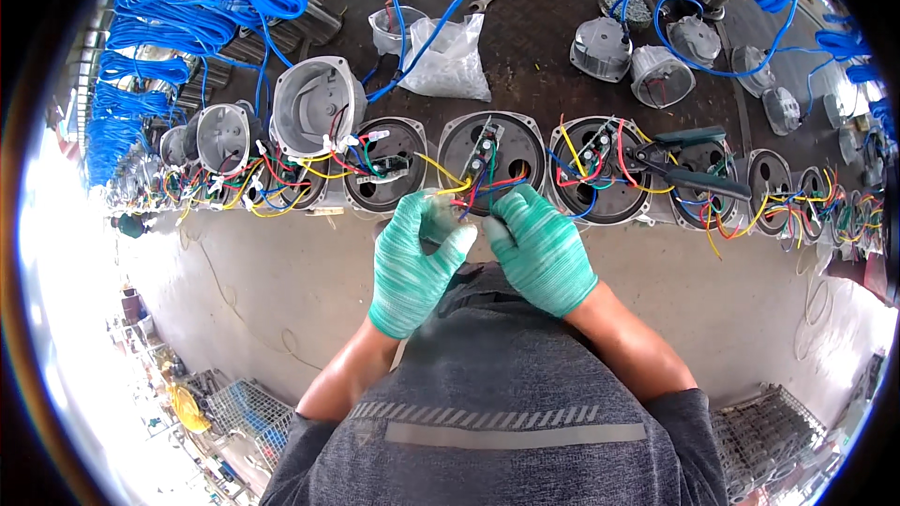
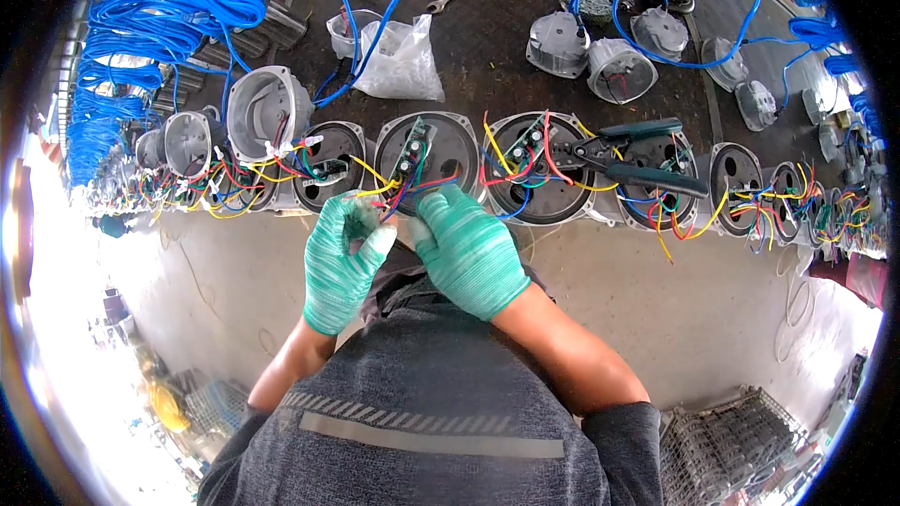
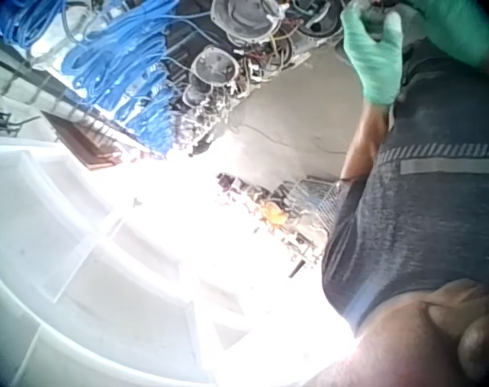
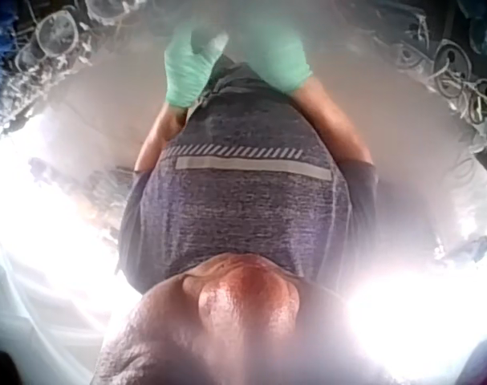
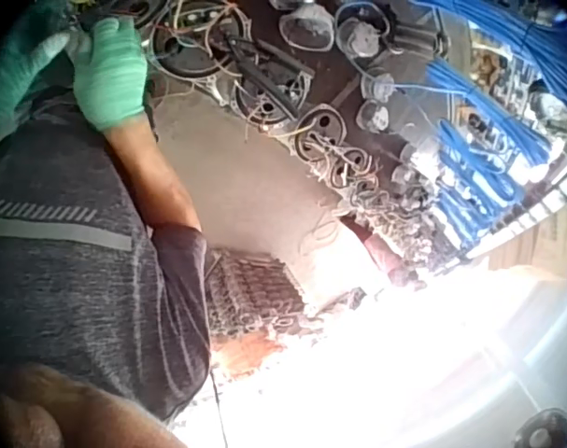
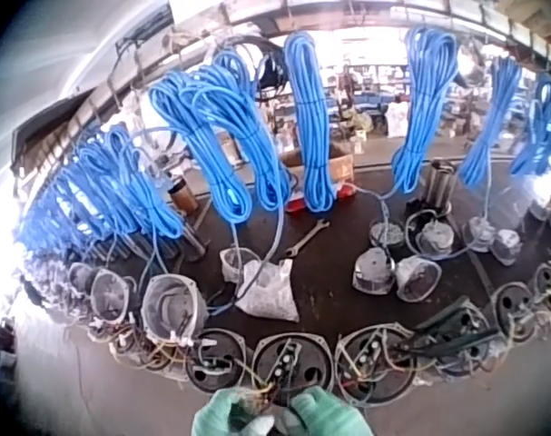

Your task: The person connects the electrical wires of motor assemblies by hand, attaching wire connectors and crimping them with a tool.

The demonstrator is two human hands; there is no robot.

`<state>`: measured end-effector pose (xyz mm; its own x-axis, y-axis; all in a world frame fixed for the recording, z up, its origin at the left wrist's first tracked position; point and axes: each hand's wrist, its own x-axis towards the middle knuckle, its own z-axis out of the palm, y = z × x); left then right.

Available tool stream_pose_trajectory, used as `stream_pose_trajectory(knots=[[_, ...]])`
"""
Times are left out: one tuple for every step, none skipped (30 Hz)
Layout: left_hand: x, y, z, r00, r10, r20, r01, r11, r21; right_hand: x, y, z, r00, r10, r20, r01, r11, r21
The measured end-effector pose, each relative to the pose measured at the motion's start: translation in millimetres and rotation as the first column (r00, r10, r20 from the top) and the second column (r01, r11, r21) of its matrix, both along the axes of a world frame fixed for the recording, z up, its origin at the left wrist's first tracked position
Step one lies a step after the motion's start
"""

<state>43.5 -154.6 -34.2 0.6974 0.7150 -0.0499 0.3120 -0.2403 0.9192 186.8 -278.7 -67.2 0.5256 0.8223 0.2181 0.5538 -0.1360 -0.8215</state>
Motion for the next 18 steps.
stream_pose_trajectory(knots=[[1.7, -0.5, 1.7, 0.999, 0.003, 0.032, -0.003, 1.000, 0.000, 1.8, -1.1, 1.4, 1.000, 0.001, 0.000, -0.001, 1.000, 0.002], [2.9, -1.0, 3.7, 0.998, 0.006, 0.065, -0.006, 1.000, -0.001, 3.7, -2.4, 2.8, 1.000, 0.026, 0.004, -0.026, 1.000, 0.000], [4.2, -1.4, 6.7, 0.998, 0.004, 0.064, -0.004, 1.000, -0.002, 5.4, -3.8, 3.2, 0.999, 0.047, 0.009, -0.047, 0.999, -0.005], [5.7, -1.8, 10.5, 1.000, -0.009, -0.001, 0.009, 1.000, 0.011, 7.0, -5.2, 0.5, 0.999, 0.045, 0.009, -0.045, 0.999, -0.006], [6.9, -2.0, 12.3, 0.998, -0.022, -0.066, 0.023, 0.999, 0.024, 8.5, -6.5, -4.1, 0.998, 0.058, -0.003, -0.058, 0.998, 0.011], [7.2, -1.0, 12.0, 0.998, -0.023, -0.067, 0.024, 0.999, 0.024, 9.4, -6.8, -6.8, 0.997, 0.072, -0.014, -0.072, 0.997, 0.029], [7.6, 0.7, 11.3, 0.996, -0.039, -0.085, 0.046, 0.996, 0.083, 10.5, -6.5, -6.7, 0.997, 0.071, -0.015, -0.070, 0.997, 0.029], [8.1, 2.0, 9.8, 0.993, -0.054, -0.104, 0.068, 0.988, 0.141, 11.8, -6.2, -5.9, 0.995, 0.077, -0.066, -0.075, 0.997, 0.023], [7.7, 2.8, 0.8, 0.999, -0.016, -0.051, 0.021, 0.995, 0.096, 12.9, -6.1, -4.4, 0.990, 0.083, -0.117, -0.082, 0.996, 0.016], [7.2, 2.8, -2.2, 0.999, -0.017, -0.052, 0.022, 0.995, 0.097, 12.9, -6.3, -2.8, 0.990, 0.083, -0.117, -0.082, 0.997, 0.017], [6.9, 2.4, -3.5, 0.999, -0.008, -0.035, 0.012, 0.992, 0.129, 11.9, -6.8, -1.1, 0.989, 0.092, -0.119, -0.091, 0.996, 0.014], [6.8, 1.6, -4.8, 1.000, -0.001, -0.017, 0.004, 0.987, 0.160, 10.5, -8.3, -1.0, 0.988, 0.098, -0.121, -0.098, 0.995, 0.008], [7.1, 1.1, -3.7, 1.000, -0.003, -0.018, 0.006, 0.987, 0.159, 7.9, -10.6, -2.2, 0.988, 0.096, -0.121, -0.096, 0.995, 0.007], [7.3, 0.7, -1.0, 0.999, -0.016, -0.041, 0.021, 0.991, 0.135, 4.2, -13.6, -4.1, 0.993, 0.111, -0.042, -0.108, 0.992, 0.068], [7.1, 0.2, 1.6, 0.998, -0.026, -0.064, 0.033, 0.993, 0.113, 1.9, -15.7, -5.1, 0.992, 0.122, 0.038, -0.126, 0.984, 0.129], [6.4, -0.1, 2.9, 0.998, -0.025, -0.065, 0.032, 0.993, 0.113, 1.8, -17.9, -5.1, 0.992, 0.124, 0.037, -0.128, 0.983, 0.129], [5.3, -0.3, 4.0, 0.995, -0.047, -0.086, 0.059, 0.987, 0.151, 2.9, -20.9, -5.0, 0.993, 0.115, -0.013, -0.113, 0.989, 0.094], [4.2, 0.1, 5.2, 0.992, -0.068, -0.108, 0.088, 0.978, 0.190, 4.7, -23.0, -4.5, 0.993, 0.104, -0.062, -0.100, 0.993, 0.059]])
